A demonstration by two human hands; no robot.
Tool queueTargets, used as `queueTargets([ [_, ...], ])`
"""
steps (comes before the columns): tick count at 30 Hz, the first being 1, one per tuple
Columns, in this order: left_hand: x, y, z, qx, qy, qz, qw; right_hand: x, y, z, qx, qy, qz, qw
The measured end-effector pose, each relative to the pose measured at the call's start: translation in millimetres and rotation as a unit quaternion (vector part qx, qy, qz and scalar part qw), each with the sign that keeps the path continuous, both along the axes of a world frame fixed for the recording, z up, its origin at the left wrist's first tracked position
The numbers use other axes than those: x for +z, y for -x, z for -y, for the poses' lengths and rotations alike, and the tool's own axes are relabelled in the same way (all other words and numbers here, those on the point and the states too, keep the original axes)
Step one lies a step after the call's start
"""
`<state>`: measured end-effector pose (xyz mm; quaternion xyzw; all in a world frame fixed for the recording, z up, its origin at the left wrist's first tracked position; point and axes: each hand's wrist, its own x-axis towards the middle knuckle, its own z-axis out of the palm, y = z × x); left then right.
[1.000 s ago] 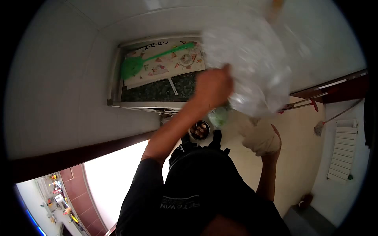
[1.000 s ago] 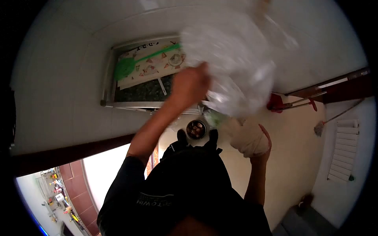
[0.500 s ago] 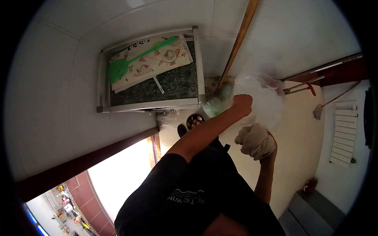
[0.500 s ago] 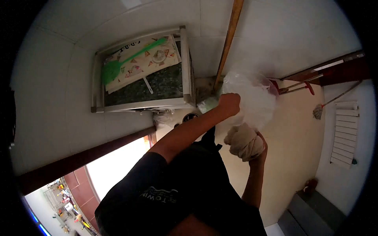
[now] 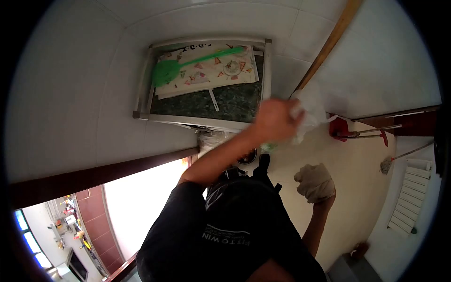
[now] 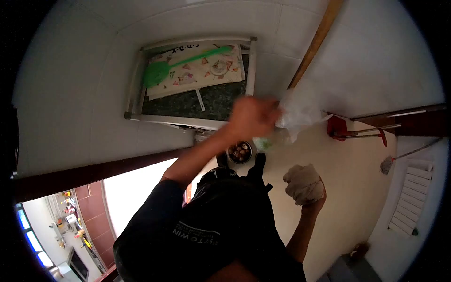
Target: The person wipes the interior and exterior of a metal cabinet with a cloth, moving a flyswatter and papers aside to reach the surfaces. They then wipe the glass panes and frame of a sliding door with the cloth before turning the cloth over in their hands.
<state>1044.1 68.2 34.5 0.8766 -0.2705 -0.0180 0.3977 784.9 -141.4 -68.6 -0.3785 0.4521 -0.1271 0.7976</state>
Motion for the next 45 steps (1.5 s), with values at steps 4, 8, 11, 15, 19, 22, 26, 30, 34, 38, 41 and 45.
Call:
queueTargets([
  [4,-77,-82,-93,0.222,-0.079,-0.005,0.972,-6,-1,2,0.004,-0.013,0.017,1.0],
  [8,-130,-129,-186,0.269,-0.233,-0.126,0.926,4,-9,-6,0.009,-0.012,-0.001,1.0],
  [11,-152,-127,-200,0.248,-0.291,-0.172,0.908,-2,-8,-4,0.032,0.013,-0.009,0.999],
  [15,-155,-118,-190,0.262,-0.267,-0.137,0.917,-8,-12,-4,0.058,0.042,0.019,0.997],
  [19,-165,-123,-191,0.263,-0.252,-0.143,0.92,-5,-25,-5,0.044,0.027,0.003,0.999],
  [22,-160,-123,-191,0.264,-0.243,-0.148,0.922,-5,-30,-4,0.05,0.009,0.007,0.999],
  [26,-139,-116,-192,0.308,-0.165,-0.173,0.921,-4,-34,-5,0.047,-0.002,0.019,0.999],
  [30,-151,-97,-209,0.372,0.008,-0.142,0.917,-5,-34,-5,0.043,-0.006,0.026,0.999],
  [34,-135,-53,-200,0.441,0.315,-0.258,0.8,-13,-35,-1,0.048,-0.02,0.041,0.998],
  [38,-156,-47,-214,0.481,0.482,-0.358,0.64,-11,-38,-2,0.073,-0.011,0.039,0.997],
  [41,-129,-60,-209,0.425,0.535,-0.444,0.579,-7,-41,-3,0.067,-0.028,0.04,0.997],
  [45,-128,-82,-210,0.32,0.545,-0.472,0.615,0,-46,-11,0.082,-0.014,0.038,0.996],
])
